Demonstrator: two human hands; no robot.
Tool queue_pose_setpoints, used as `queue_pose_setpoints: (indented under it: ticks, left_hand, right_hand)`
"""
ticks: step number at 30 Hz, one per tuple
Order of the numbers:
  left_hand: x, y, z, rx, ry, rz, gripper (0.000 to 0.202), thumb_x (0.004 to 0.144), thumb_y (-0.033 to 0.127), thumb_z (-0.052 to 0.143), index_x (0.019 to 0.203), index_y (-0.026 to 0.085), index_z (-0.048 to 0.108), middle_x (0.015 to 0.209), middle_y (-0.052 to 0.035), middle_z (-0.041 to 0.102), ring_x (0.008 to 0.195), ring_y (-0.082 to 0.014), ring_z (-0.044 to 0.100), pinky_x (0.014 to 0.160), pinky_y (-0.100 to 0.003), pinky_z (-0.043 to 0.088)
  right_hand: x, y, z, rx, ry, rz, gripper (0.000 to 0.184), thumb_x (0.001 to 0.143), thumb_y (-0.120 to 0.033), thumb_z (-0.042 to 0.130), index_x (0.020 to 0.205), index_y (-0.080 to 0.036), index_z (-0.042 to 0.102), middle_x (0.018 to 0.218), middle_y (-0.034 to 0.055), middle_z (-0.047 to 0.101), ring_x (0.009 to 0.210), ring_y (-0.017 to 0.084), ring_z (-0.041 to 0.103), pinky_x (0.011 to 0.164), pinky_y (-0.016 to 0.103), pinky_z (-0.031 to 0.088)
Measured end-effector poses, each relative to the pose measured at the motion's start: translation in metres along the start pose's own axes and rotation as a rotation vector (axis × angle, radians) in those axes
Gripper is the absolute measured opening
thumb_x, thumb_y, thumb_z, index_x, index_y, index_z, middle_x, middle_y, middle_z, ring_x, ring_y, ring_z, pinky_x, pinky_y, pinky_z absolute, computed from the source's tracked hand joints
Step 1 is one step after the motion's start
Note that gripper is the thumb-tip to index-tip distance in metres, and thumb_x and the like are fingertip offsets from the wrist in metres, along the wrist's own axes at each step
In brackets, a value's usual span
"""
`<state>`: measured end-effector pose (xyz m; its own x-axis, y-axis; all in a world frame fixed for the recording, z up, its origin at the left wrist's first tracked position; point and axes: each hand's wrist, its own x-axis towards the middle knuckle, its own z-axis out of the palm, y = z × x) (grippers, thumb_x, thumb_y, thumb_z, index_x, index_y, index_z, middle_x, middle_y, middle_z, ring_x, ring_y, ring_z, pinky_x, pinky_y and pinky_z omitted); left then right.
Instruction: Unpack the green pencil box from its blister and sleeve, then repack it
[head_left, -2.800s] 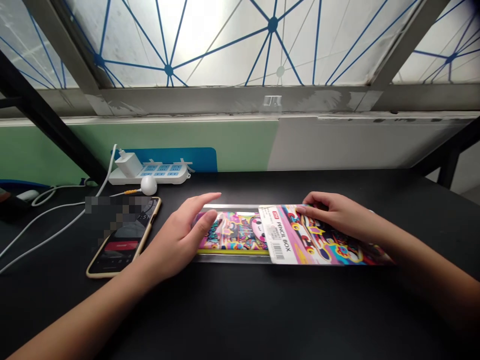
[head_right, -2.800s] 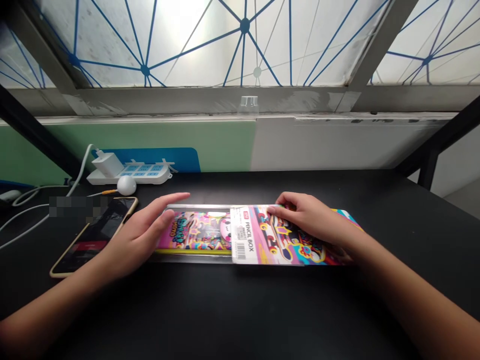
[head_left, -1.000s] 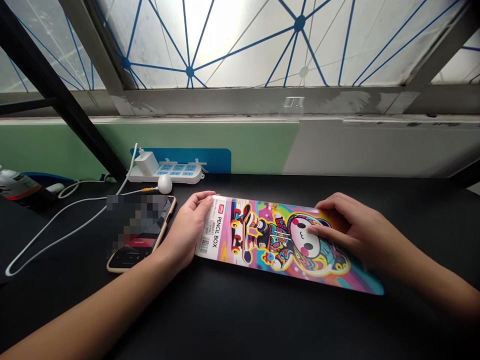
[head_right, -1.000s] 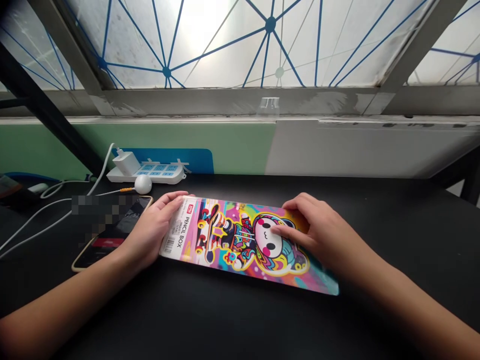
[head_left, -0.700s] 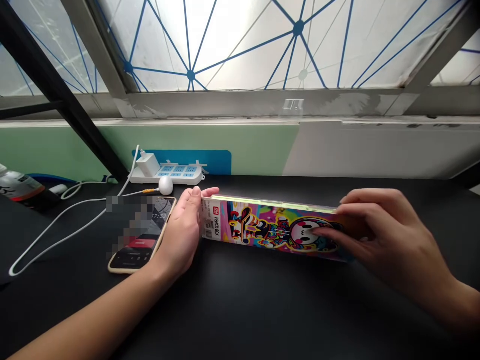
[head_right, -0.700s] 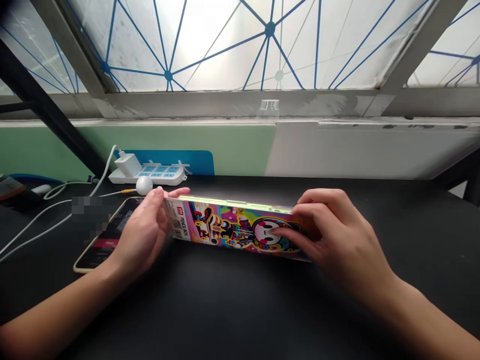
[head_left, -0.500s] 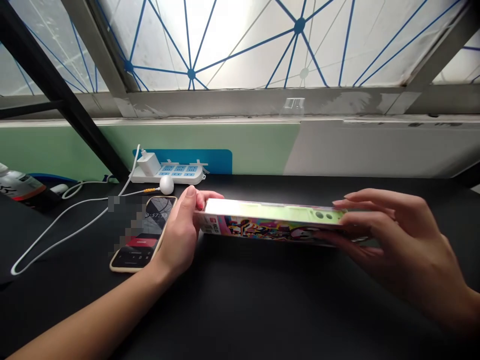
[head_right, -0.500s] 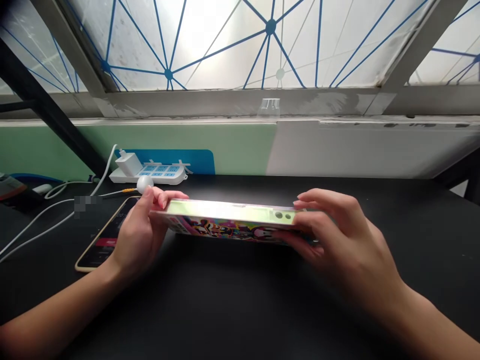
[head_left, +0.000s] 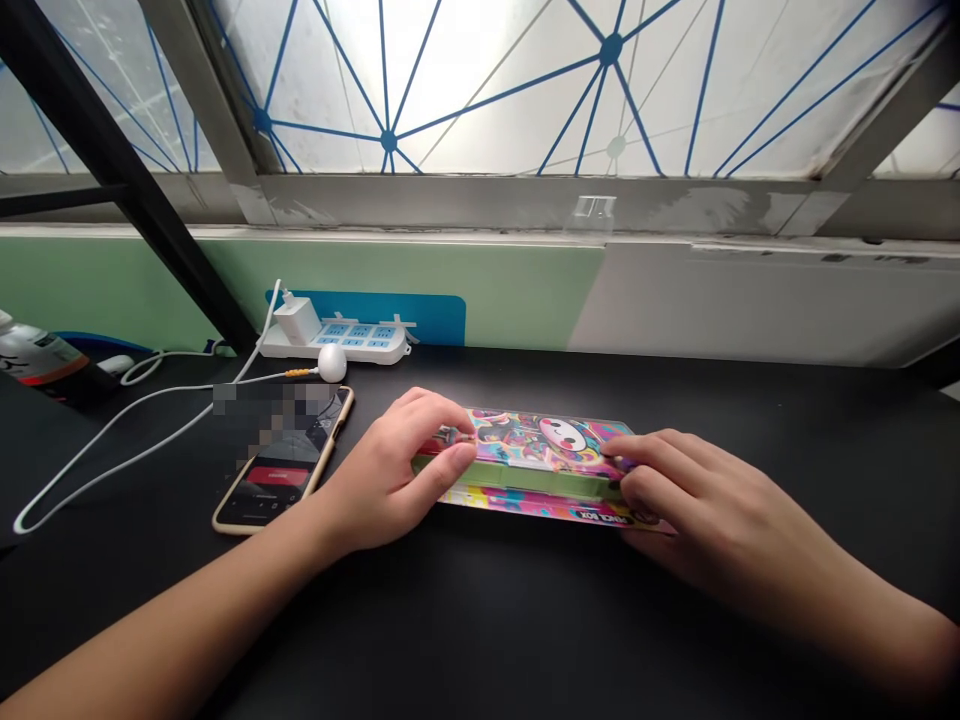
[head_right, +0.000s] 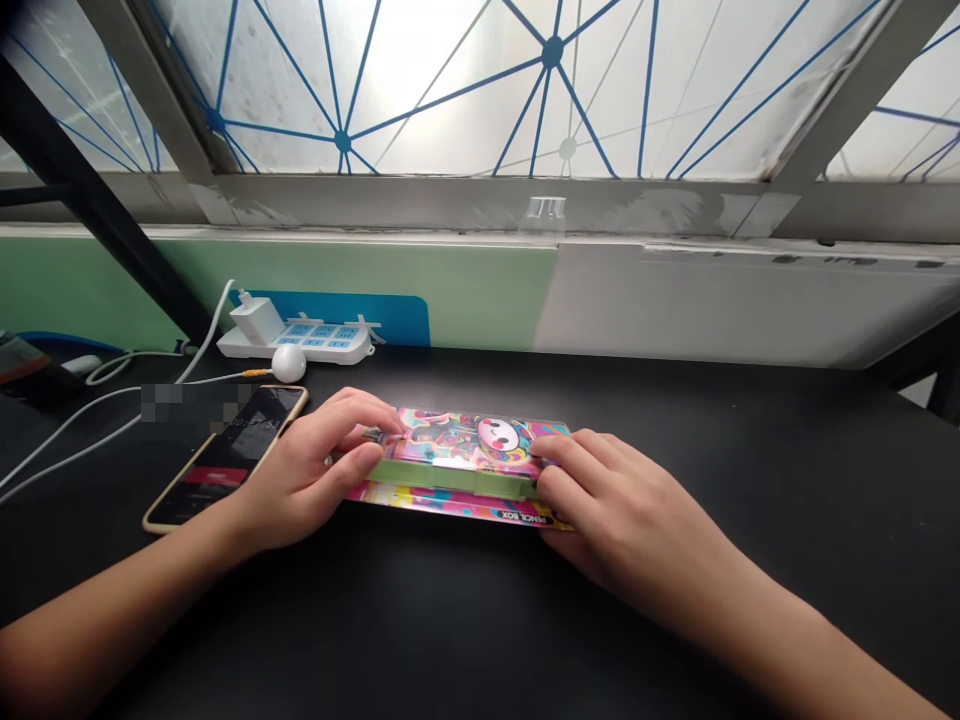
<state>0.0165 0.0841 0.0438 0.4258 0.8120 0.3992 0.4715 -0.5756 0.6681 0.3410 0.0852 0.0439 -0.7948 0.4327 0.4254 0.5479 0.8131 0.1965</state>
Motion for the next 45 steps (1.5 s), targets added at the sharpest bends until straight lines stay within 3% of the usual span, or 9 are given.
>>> queue_pose_setpoints:
  ticks: [4, 11, 17, 25, 29, 32, 35, 38, 45]
  left_hand:
    - [0.002, -0.007, -0.003, 0.251, -0.177, -0.026, 0.045, 0.100, 0.050, 0.056, 0.136, 0.022, 0.055, 0.143, -0.0123, 0.058, 0.135, -0.0311, 0.048, 0.114, -0.047, 0.039]
    - [0.004, -0.012, -0.005, 0.315, -0.293, -0.110, 0.063, 0.091, 0.057, 0.067, 0.142, 0.024, 0.052, 0.146, -0.0128, 0.055, 0.137, -0.0335, 0.046, 0.112, -0.048, 0.043]
    - [0.004, -0.015, -0.002, 0.306, -0.247, -0.069, 0.069, 0.085, 0.055, 0.076, 0.142, 0.025, 0.052, 0.143, -0.0132, 0.056, 0.134, -0.0342, 0.047, 0.110, -0.050, 0.044]
    - [0.001, -0.020, 0.004, 0.376, -0.134, 0.105, 0.081, 0.084, 0.048, 0.080, 0.152, 0.033, 0.040, 0.143, -0.0119, 0.051, 0.134, -0.0341, 0.043, 0.112, -0.053, 0.043]
    - [-0.001, -0.013, 0.003, 0.527, -0.060, 0.218, 0.082, 0.085, 0.042, 0.081, 0.154, 0.034, 0.036, 0.145, -0.0123, 0.046, 0.133, -0.0348, 0.040, 0.114, -0.055, 0.040]
    - [-0.002, -0.010, 0.002, 0.584, -0.040, 0.274, 0.087, 0.085, 0.049, 0.079, 0.156, 0.033, 0.032, 0.143, -0.0136, 0.048, 0.131, -0.0364, 0.042, 0.114, -0.057, 0.038]
    - [0.000, -0.009, 0.001, 0.575, 0.002, 0.279, 0.089, 0.087, 0.057, 0.073, 0.158, 0.031, 0.025, 0.141, -0.0149, 0.050, 0.129, -0.0367, 0.045, 0.114, -0.057, 0.036]
    - [0.003, -0.009, -0.002, 0.572, 0.112, 0.248, 0.080, 0.093, 0.050, 0.069, 0.157, 0.030, 0.026, 0.143, -0.0153, 0.051, 0.132, -0.0367, 0.045, 0.116, -0.057, 0.034]
    - [0.003, -0.009, -0.010, 0.610, 0.237, 0.361, 0.055, 0.089, 0.040, 0.076, 0.137, 0.027, 0.054, 0.116, -0.0104, 0.067, 0.108, -0.0303, 0.062, 0.103, -0.048, 0.047]
  right_hand:
    - [0.001, -0.006, 0.003, 0.084, -0.042, -0.023, 0.009, 0.090, -0.018, 0.061, 0.096, -0.023, 0.055, 0.112, 0.0116, 0.071, 0.094, 0.028, 0.066, 0.078, 0.042, 0.055]
    - [0.003, -0.006, 0.010, 0.197, -0.048, 0.037, 0.025, 0.091, -0.023, 0.064, 0.116, -0.022, 0.058, 0.115, 0.0112, 0.070, 0.098, 0.027, 0.065, 0.082, 0.041, 0.055]
    - [-0.002, 0.000, 0.009, 0.308, -0.123, 0.183, 0.038, 0.091, -0.041, 0.070, 0.124, -0.026, 0.061, 0.129, 0.0126, 0.066, 0.113, 0.030, 0.065, 0.088, 0.044, 0.058]
    - [-0.009, 0.020, 0.014, 0.250, -0.021, 0.389, 0.061, 0.091, -0.055, 0.065, 0.143, -0.026, 0.050, 0.149, 0.0156, 0.056, 0.137, 0.038, 0.053, 0.107, 0.057, 0.048]
    - [-0.012, 0.032, 0.011, 0.262, -0.036, 0.466, 0.067, 0.088, -0.060, 0.066, 0.143, -0.025, 0.050, 0.142, 0.0147, 0.061, 0.130, 0.039, 0.058, 0.105, 0.057, 0.050]
    - [-0.011, 0.032, 0.008, 0.307, -0.049, 0.510, 0.068, 0.083, -0.062, 0.072, 0.138, -0.026, 0.053, 0.134, 0.0132, 0.065, 0.121, 0.038, 0.062, 0.099, 0.055, 0.054]
    - [-0.010, 0.028, 0.006, 0.325, -0.017, 0.499, 0.066, 0.082, -0.058, 0.075, 0.136, -0.028, 0.053, 0.130, 0.0119, 0.064, 0.118, 0.036, 0.062, 0.097, 0.054, 0.056]
    - [-0.007, 0.022, 0.002, 0.300, 0.043, 0.449, 0.066, 0.082, -0.056, 0.077, 0.136, -0.028, 0.052, 0.127, 0.0122, 0.064, 0.116, 0.036, 0.061, 0.093, 0.052, 0.057]
    - [-0.004, 0.014, -0.007, 0.055, 0.204, 0.270, 0.057, 0.087, -0.039, 0.076, 0.138, -0.031, 0.051, 0.113, 0.0096, 0.071, 0.101, 0.034, 0.068, 0.100, 0.059, 0.047]
